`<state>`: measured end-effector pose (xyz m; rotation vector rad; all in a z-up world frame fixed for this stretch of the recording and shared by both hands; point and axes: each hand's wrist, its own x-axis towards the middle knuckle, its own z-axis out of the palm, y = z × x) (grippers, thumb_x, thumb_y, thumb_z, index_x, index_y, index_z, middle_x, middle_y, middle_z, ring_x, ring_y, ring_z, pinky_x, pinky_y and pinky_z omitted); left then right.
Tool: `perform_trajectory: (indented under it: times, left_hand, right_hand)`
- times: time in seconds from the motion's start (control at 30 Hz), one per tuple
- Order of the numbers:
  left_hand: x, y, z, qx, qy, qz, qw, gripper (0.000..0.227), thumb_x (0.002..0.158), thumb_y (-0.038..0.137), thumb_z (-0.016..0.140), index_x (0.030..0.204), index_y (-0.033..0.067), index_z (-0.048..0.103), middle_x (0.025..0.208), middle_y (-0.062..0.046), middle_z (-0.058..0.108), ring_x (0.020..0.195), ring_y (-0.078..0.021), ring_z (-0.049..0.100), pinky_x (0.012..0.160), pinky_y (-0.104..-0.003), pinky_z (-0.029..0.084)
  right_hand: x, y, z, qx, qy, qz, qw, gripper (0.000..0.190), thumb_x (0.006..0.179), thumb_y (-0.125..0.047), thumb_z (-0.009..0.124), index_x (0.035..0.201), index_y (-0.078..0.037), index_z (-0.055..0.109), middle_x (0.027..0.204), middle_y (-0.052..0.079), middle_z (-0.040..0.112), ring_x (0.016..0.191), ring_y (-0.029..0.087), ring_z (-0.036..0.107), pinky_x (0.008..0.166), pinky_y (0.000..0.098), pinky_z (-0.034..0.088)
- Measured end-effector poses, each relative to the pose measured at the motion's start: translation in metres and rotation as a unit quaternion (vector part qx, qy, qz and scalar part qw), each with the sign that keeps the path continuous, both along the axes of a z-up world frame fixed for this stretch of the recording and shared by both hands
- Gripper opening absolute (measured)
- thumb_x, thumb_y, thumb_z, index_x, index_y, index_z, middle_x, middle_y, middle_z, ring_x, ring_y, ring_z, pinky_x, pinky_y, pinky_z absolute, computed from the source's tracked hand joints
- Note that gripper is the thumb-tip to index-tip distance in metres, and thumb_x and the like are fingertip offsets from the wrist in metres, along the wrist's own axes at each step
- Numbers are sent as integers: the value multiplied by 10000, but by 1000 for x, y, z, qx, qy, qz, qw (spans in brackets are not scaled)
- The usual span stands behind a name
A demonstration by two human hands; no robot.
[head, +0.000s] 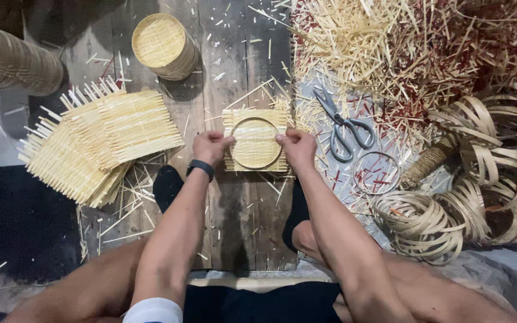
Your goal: The person assembles a small circular bamboo basket by fitting woven bamboo strips around a wooden base and trimming the ends with shears.
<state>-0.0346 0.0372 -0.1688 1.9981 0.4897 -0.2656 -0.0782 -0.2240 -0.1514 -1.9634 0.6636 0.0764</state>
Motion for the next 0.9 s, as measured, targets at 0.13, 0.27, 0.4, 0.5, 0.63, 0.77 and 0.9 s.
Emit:
perform_trajectory:
  times: [0.13,0.27,0.4,0.5,0.63,0.77,0.9]
  left_hand:
    - [-4,-15,24,128,-66,-54,988,187,702,162,882,821,51,788,747,-99,751,691,-209,723,696,-331,576]
    - [1,-20,39,153,-31,-64,986,176,703,187,874,831,87,806,768,-101,766,717,-235,741,726,-353,581]
    - [2,-17,33,152,-30,-72,985,181,709,198,880,839,92,813,778,-99,770,716,-231,740,724,-350,573]
    - [5,-10,22,121,-29,-77,989,181,708,191,892,839,93,815,768,-93,772,686,-202,739,701,-329,577]
    - [12,-1,7,44,2,-72,996,198,679,154,920,825,75,811,743,-73,776,650,-150,726,658,-293,581]
    - [17,2,3,-3,7,-66,998,222,672,134,937,835,53,810,752,-67,779,658,-141,710,645,-289,571]
    - [10,1,3,10,-1,-68,998,238,663,135,935,859,61,822,769,-69,784,662,-135,721,649,-283,572]
  right_hand:
    - [1,7,14,-67,-56,26,996,235,728,-187,842,895,-35,777,787,133,760,708,249,736,717,371,578]
    - [2,12,13,-118,-73,54,989,164,767,-170,829,887,-62,804,813,156,753,755,308,734,754,394,569]
    - [2,6,6,-113,-85,60,988,164,733,-162,830,857,-57,809,792,148,759,740,290,738,753,375,573]
    - [2,6,2,-94,-56,48,993,169,718,-168,828,849,-63,810,782,135,764,725,270,745,736,361,571]
    - [3,6,-1,-88,-36,52,994,171,724,-174,839,845,-57,806,770,132,761,706,258,742,731,355,567]
    - [9,4,0,-128,-162,82,975,168,703,-145,858,819,-38,799,884,149,768,788,262,750,761,354,574]
    - [5,0,0,-81,-16,68,994,183,735,-177,853,857,-50,805,775,132,761,707,242,736,711,348,563]
